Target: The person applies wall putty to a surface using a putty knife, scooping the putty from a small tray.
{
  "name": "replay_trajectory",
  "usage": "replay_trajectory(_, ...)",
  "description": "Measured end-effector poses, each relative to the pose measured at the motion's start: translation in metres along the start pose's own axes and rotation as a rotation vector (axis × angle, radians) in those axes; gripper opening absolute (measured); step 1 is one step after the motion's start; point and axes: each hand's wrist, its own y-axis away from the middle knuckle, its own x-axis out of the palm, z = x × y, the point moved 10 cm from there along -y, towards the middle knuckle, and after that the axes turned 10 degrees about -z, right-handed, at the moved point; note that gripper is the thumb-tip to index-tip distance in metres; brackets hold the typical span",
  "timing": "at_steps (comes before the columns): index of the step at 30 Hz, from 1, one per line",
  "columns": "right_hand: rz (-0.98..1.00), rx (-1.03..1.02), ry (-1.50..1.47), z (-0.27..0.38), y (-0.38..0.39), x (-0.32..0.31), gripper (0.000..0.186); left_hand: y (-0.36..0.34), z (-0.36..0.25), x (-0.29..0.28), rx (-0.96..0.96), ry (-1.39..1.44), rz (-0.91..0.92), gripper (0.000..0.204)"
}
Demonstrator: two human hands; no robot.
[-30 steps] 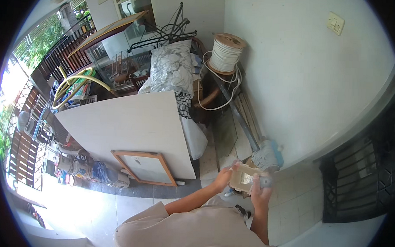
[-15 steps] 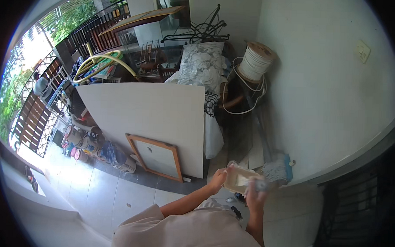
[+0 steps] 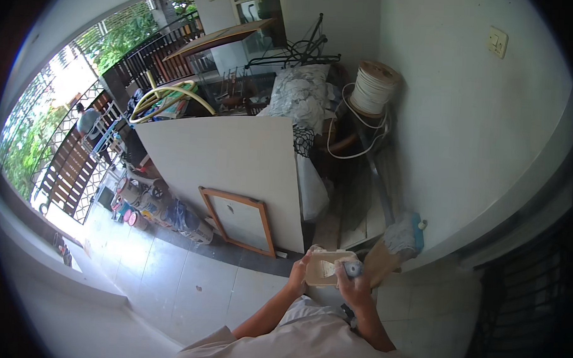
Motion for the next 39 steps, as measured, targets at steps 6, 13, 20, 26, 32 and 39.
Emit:
replay_trajectory(6, 0.112, -0.241, 0.096, 0.034, 0.026, 0.018, 0.012, 0.047, 0.025, -0.057, 0.033, 0.161, -0.250, 0.050)
replay_trajectory(13, 0.425, -0.246, 0.017, 0.057, 0.065, 0.117, 0.013, 0.108, 0.009, -0.145, 0.164, 0.225, -0.438, 0.050)
replay_trajectory(20, 0.559, -0.339, 0.032, 0.076, 0.113, 0.239, 0.013, 0.157, -0.044, -0.252, 0.409, 0.288, -0.475, 0.054)
replay_trajectory(26, 0.643, -0.445, -0.016, 0.100, 0.178, 0.386, 0.014, 0.225, -0.095, -0.386, 0.493, 0.305, -0.616, 0.055)
replay_trajectory(32, 0.889, -0.181, -0.081, 0.100, 0.246, 0.522, 0.012, 0.305, -0.149, -0.491, 0.647, 0.333, -0.680, 0.057)
replay_trajectory(39, 1.021, -0.304, -0.007, 0.124, 0.294, 0.612, 0.020, 0.353, -0.161, -0.572, 0.768, 0.462, -0.768, 0.056)
